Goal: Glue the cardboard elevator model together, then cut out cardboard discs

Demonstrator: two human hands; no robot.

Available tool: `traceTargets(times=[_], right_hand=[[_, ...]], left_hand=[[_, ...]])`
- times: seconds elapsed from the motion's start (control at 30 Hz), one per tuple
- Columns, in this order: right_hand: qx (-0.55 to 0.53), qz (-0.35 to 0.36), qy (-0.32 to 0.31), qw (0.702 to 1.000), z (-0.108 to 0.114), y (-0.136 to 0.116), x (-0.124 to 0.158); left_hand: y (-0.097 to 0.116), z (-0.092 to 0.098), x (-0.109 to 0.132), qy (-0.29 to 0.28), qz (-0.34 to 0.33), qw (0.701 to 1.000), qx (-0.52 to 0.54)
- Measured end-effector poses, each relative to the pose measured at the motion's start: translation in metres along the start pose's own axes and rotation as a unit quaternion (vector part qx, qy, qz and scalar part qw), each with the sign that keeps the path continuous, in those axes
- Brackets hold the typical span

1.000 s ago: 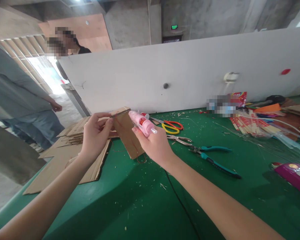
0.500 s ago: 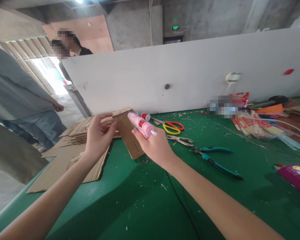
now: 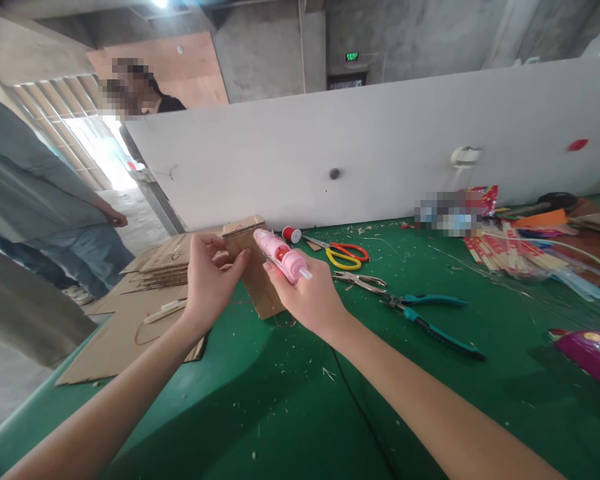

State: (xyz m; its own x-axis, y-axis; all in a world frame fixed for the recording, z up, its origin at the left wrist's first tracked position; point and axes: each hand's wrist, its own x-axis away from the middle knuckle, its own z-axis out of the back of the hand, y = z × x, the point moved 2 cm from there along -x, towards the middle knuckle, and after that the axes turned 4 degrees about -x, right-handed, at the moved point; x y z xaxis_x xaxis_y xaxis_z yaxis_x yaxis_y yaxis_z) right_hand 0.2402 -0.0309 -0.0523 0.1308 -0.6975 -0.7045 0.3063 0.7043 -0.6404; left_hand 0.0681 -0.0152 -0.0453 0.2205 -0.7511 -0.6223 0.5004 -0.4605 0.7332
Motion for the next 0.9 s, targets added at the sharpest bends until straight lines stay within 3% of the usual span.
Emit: traceTargets(times=[0.13,0.33,0.63,0.9], right_hand=[[-0.007,-0.033,0.033,0.999,0.002,0.009,0.005],[-0.119,-0.101,0.140,0.978,0.003,0.028,0.000],[-0.140,-0.141,0.131,0.971,-0.025,0.045,0.004],[-0.271,-0.137,0.032,0.952,-0.027,0.045,-0.006]], left_hand=[[-0.001,0.000,-0.002,0.000,0.014,1.000,0.012],[-0.005,0.003,-0.005,-0.019,0.006,1.000,0.020],[0.006,0.005,-0.001,-0.004,-0.086,0.988,-0.130],[0.008,0.004,-0.002,-0.027,-0.143,0.973,-0.180]])
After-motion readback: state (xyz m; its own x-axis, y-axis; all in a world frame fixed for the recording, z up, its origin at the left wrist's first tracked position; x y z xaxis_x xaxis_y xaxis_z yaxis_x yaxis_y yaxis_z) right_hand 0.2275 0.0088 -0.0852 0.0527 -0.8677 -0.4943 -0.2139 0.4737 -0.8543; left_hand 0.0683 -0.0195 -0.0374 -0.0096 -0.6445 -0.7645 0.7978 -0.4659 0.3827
